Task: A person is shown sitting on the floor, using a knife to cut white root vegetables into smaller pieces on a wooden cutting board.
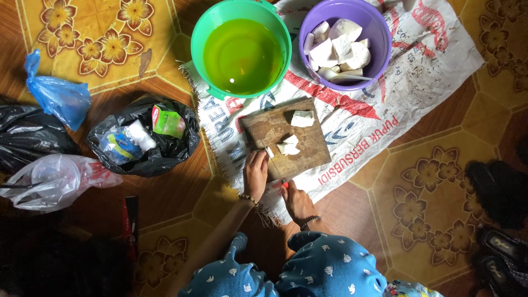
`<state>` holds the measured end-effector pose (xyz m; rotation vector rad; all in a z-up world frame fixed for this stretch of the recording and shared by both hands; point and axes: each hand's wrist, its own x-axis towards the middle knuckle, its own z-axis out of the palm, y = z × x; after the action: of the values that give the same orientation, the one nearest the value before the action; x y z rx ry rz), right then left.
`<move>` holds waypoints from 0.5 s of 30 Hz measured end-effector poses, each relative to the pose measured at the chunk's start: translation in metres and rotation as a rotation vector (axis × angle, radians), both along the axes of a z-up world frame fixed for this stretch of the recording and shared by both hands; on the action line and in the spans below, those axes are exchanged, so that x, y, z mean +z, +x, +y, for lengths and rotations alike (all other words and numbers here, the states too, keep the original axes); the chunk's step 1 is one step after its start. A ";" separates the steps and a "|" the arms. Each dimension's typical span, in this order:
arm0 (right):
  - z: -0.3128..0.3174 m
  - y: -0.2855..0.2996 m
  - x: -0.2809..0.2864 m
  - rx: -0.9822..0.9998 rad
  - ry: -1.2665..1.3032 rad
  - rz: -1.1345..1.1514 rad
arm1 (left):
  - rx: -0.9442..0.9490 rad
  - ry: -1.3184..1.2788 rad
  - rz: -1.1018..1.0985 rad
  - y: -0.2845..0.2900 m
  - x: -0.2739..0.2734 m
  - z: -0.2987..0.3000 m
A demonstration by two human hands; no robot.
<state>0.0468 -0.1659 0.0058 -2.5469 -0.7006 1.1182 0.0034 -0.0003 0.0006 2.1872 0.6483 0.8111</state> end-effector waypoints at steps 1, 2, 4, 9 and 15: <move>0.005 0.003 0.001 0.001 0.001 0.002 | 0.001 0.001 0.002 0.000 -0.007 0.001; 0.008 0.004 0.002 -0.006 -0.013 0.019 | 0.001 0.001 0.002 0.000 -0.014 0.000; 0.011 0.004 -0.001 -0.016 -0.023 0.039 | -0.002 0.005 0.006 -0.002 -0.018 -0.001; 0.007 0.011 0.000 -0.053 -0.007 0.024 | 0.038 -0.011 -0.013 0.001 -0.006 -0.001; -0.002 0.001 0.035 -0.010 -0.002 0.002 | 0.050 0.006 -0.015 -0.001 -0.004 -0.002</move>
<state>0.0476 -0.1679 0.0410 -2.5477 -0.6851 1.1192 0.0027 -0.0024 -0.0036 2.1760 0.6966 0.8558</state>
